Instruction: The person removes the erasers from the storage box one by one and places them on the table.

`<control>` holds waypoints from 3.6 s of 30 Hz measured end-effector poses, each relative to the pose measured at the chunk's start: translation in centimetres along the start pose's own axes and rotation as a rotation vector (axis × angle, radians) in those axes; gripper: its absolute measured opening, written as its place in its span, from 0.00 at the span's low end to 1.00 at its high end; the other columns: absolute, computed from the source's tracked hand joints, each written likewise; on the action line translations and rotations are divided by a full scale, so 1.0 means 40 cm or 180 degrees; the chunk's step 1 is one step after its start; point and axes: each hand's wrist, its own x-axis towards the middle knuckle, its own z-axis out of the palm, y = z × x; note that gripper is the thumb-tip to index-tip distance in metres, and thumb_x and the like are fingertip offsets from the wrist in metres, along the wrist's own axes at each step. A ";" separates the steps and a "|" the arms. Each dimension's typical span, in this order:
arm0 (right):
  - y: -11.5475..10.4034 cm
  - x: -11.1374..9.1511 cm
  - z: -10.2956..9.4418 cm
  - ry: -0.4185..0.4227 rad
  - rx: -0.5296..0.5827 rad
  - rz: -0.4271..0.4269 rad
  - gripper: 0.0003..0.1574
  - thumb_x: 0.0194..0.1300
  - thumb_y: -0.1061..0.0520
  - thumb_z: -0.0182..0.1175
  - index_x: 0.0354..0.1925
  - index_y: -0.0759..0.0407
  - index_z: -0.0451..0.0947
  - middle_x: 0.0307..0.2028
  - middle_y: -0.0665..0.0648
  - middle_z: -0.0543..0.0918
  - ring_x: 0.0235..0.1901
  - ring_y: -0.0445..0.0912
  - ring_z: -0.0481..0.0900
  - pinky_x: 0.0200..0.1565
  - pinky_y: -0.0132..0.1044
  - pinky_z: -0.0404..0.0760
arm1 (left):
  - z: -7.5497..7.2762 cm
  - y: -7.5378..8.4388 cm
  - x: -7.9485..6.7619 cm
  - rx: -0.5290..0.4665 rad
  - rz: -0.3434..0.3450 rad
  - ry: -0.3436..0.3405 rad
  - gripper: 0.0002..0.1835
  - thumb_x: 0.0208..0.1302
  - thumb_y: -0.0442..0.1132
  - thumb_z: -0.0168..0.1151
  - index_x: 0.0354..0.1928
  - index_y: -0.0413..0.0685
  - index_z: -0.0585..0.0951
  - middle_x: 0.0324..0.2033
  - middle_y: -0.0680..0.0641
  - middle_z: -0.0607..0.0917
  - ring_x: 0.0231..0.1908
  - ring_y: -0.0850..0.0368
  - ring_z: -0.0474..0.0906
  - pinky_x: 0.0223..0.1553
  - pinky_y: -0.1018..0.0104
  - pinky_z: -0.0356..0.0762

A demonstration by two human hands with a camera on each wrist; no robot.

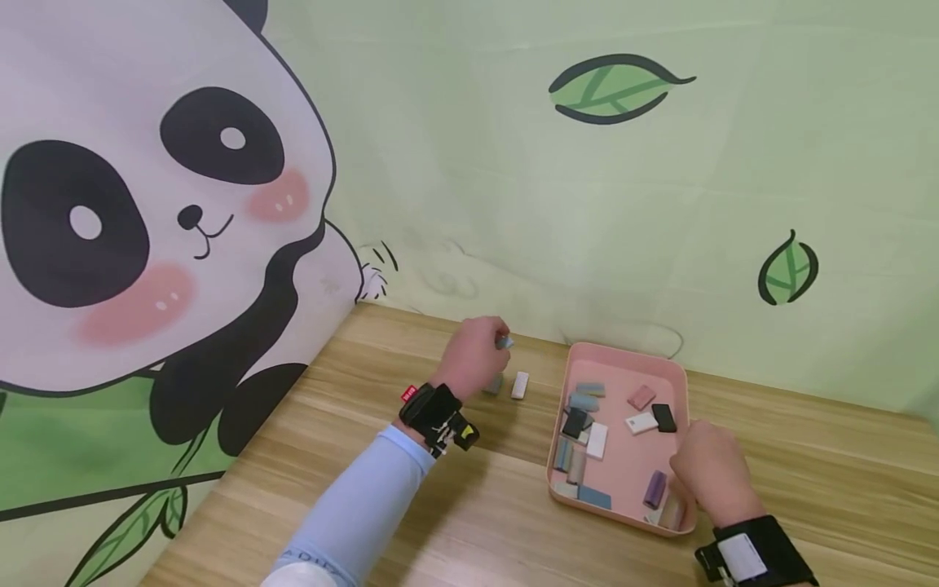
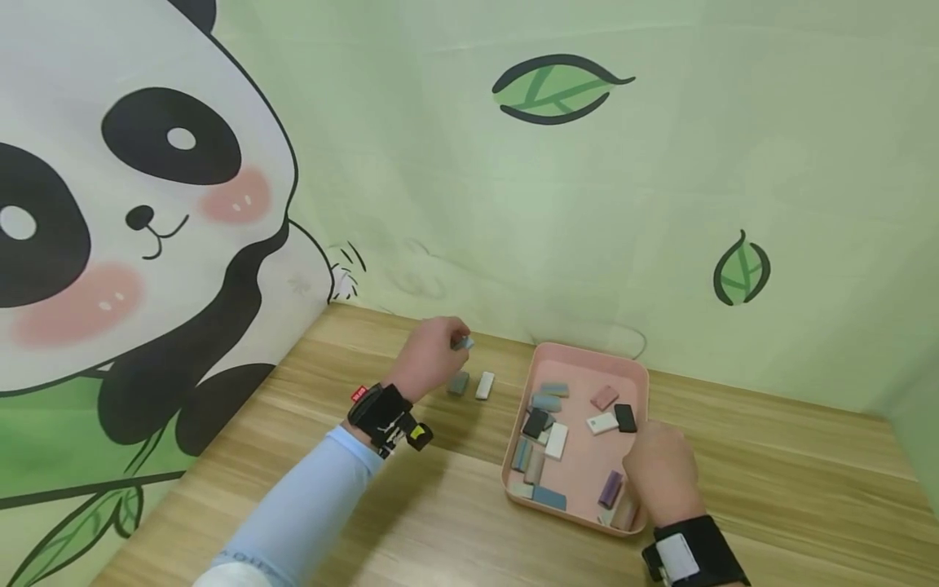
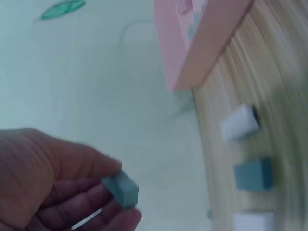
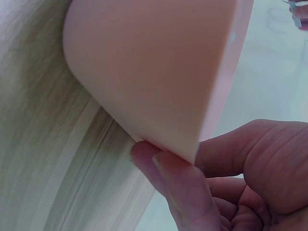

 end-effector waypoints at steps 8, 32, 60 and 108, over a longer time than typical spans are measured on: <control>0.004 0.000 -0.004 0.0007 -0.0117 -0.0046 0.11 0.56 0.62 0.56 0.21 0.68 0.72 0.18 0.57 0.71 0.18 0.48 0.70 0.21 0.34 0.65 | 0.009 -0.113 0.014 0.0127 -0.0420 0.0368 0.10 0.52 0.35 0.61 0.37 0.41 0.82 0.32 0.47 0.84 0.30 0.55 0.77 0.32 0.64 0.75; 0.005 0.002 0.001 -0.0009 -0.0141 0.0004 0.11 0.55 0.61 0.57 0.21 0.67 0.72 0.19 0.57 0.72 0.20 0.48 0.71 0.22 0.36 0.66 | 0.064 -0.251 0.014 0.0233 -0.1133 0.0352 0.18 0.43 0.34 0.62 0.06 0.50 0.64 0.07 0.56 0.60 0.11 0.59 0.56 0.11 0.66 0.51; -0.002 0.002 -0.002 -0.0060 -0.0055 0.0085 0.11 0.57 0.61 0.57 0.23 0.69 0.73 0.19 0.58 0.71 0.19 0.48 0.71 0.21 0.34 0.66 | 0.026 -0.040 0.007 0.0547 -0.0774 0.0429 0.33 0.51 0.51 0.65 0.58 0.44 0.71 0.51 0.39 0.74 0.51 0.42 0.71 0.41 0.48 0.76; 0.009 0.000 -0.004 0.0232 -0.0013 -0.0135 0.11 0.54 0.62 0.55 0.19 0.68 0.73 0.17 0.57 0.72 0.17 0.48 0.70 0.18 0.35 0.65 | 0.332 0.339 -0.178 0.1033 0.1012 -0.1368 0.21 0.51 0.55 0.64 0.45 0.60 0.73 0.33 0.55 0.75 0.30 0.62 0.67 0.24 0.72 0.65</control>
